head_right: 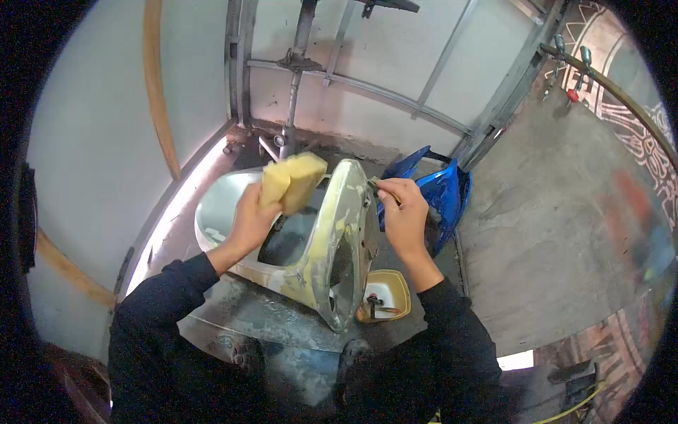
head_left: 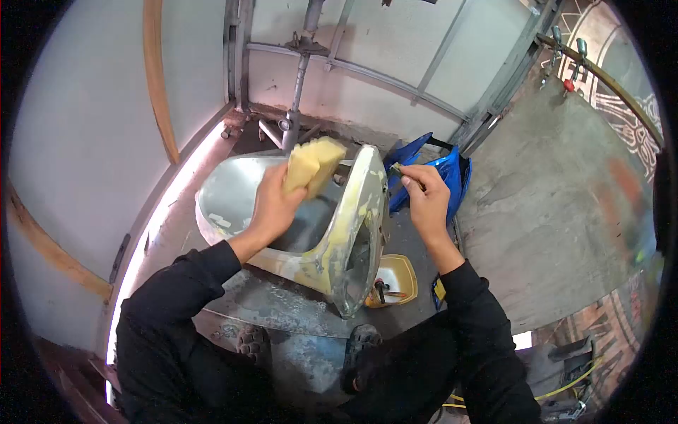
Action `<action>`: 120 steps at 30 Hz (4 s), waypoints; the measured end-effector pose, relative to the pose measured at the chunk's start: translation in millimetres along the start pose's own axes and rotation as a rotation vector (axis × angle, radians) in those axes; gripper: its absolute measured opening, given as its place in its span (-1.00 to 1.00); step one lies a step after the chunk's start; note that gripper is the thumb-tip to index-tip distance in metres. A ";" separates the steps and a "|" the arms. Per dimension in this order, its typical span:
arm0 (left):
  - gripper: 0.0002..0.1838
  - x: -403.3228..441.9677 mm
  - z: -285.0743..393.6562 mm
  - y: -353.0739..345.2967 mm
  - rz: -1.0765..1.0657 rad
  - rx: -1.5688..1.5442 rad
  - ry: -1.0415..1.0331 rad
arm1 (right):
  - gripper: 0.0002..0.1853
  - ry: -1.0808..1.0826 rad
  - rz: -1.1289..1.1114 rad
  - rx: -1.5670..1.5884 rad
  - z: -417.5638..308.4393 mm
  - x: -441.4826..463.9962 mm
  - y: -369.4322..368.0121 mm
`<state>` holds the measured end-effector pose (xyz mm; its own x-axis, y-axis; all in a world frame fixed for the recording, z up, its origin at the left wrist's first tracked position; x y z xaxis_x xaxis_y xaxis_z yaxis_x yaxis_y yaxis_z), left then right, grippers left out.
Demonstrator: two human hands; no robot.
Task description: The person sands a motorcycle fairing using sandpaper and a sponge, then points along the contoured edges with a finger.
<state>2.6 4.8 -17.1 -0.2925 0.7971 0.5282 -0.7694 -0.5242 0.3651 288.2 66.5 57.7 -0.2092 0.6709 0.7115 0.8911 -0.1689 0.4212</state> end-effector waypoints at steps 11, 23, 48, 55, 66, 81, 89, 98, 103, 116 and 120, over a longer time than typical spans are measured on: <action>-0.54 1.4 82.1 -23.6 -0.210 0.384 -0.608 | -0.81 -0.055 0.006 -0.037 1.6 -3.3 12.2; -0.58 -75.9 36.5 -11.4 -0.652 0.338 -0.835 | -0.80 0.262 -0.056 -0.108 -26.8 2.7 -21.6; -0.53 -111.2 -75.9 -26.0 -0.927 0.138 -0.451 | -0.62 0.522 -0.083 -0.349 -54.1 9.1 -81.9; -0.43 -104.3 -67.9 -21.1 -0.971 0.213 -0.278 | -0.66 0.593 -0.178 -0.396 -60.2 -10.2 -79.1; -0.46 -109.3 -79.3 -30.9 -0.989 0.177 -0.249 | -0.76 0.460 -0.066 -0.408 -48.9 32.3 -80.7; -0.34 -111.0 -94.2 -39.1 -0.924 0.228 -0.333 | -0.64 0.667 -0.302 -0.406 -61.1 -51.1 -84.2; -0.27 -112.3 -77.0 -28.9 -0.914 0.327 -0.385 | -0.59 0.637 -0.405 -0.403 -60.2 -86.0 -86.6; -0.18 -115.9 -20.1 1.7 -0.727 0.404 -0.559 | -0.60 0.634 -0.446 -0.388 -53.2 -72.1 -87.0; -0.10 -135.0 -22.7 -16.7 -0.841 0.476 -0.537 | -0.64 0.583 -0.241 -0.413 -61.8 -29.2 -80.3; 0.00 -120.3 -40.6 -17.7 -0.736 0.398 -0.606 | -0.63 0.733 -0.539 -0.349 -53.2 -94.1 -99.1; 0.01 -123.2 -41.3 -19.9 -0.751 0.462 -0.570 | -0.63 0.590 -0.215 -0.464 -59.6 -21.1 -82.7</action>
<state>30.5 -70.7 -121.2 0.5729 0.7689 0.2838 -0.3155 -0.1127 0.9422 194.9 23.3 41.4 -0.6540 0.2502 0.7139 0.5739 -0.4507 0.6837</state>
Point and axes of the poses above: each hand's wrist, its own x-axis towards the middle knuckle, its own y-axis out of the back of the hand, z = x × y, the point moved 6 cm from there along x, towards the middle knuckle, and after that the axes turned 4 degrees about x, right-handed, at the moved point
